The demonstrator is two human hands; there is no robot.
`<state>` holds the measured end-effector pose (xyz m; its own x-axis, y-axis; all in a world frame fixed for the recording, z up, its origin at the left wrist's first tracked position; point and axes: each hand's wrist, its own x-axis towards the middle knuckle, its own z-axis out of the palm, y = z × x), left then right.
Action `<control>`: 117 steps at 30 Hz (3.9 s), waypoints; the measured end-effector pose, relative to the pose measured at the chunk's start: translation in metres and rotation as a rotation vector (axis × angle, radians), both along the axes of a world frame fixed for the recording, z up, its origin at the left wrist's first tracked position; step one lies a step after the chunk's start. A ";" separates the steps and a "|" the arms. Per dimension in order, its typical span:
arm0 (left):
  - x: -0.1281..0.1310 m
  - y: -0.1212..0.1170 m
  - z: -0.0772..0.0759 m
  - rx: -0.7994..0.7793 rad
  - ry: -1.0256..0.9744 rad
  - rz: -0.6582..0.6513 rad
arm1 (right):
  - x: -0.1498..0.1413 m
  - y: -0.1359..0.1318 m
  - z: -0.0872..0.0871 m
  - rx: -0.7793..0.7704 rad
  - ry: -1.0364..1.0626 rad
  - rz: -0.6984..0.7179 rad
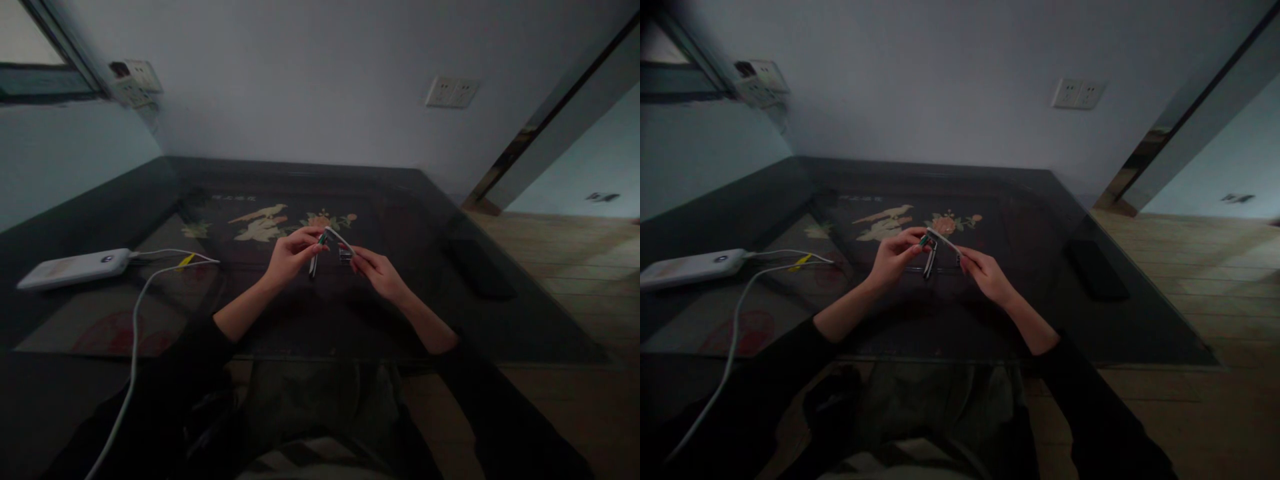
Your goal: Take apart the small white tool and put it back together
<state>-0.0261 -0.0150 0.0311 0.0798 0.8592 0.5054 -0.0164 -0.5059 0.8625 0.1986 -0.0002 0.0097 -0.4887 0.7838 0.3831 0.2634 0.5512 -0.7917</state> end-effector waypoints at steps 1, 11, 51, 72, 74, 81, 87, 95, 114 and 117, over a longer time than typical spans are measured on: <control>0.000 0.000 0.000 0.008 0.001 -0.001 | 0.000 0.000 -0.001 0.005 -0.001 0.004; 0.000 0.001 -0.001 0.028 0.005 0.001 | 0.001 -0.001 -0.001 0.048 0.015 -0.055; 0.000 0.001 -0.004 -0.045 -0.032 0.020 | 0.000 -0.003 0.001 -0.146 0.215 0.000; 0.001 0.004 -0.007 -0.095 -0.055 0.046 | 0.000 -0.004 0.004 -0.110 0.169 -0.008; 0.002 0.005 -0.008 -0.109 -0.071 0.036 | 0.000 -0.004 0.004 -0.103 0.157 -0.010; 0.004 0.005 -0.010 -0.147 -0.125 0.006 | 0.001 -0.004 0.003 -0.068 0.112 -0.046; 0.006 0.005 -0.012 -0.172 -0.177 0.017 | -0.001 -0.007 0.005 0.014 0.048 -0.049; 0.006 0.008 -0.017 -0.175 -0.211 0.010 | -0.004 -0.011 0.001 0.000 0.041 0.027; 0.007 0.008 -0.017 -0.190 -0.248 0.019 | -0.008 -0.014 0.001 -0.018 0.050 0.003; 0.008 0.006 -0.016 -0.191 -0.281 0.016 | -0.008 -0.013 -0.001 -0.033 0.080 0.002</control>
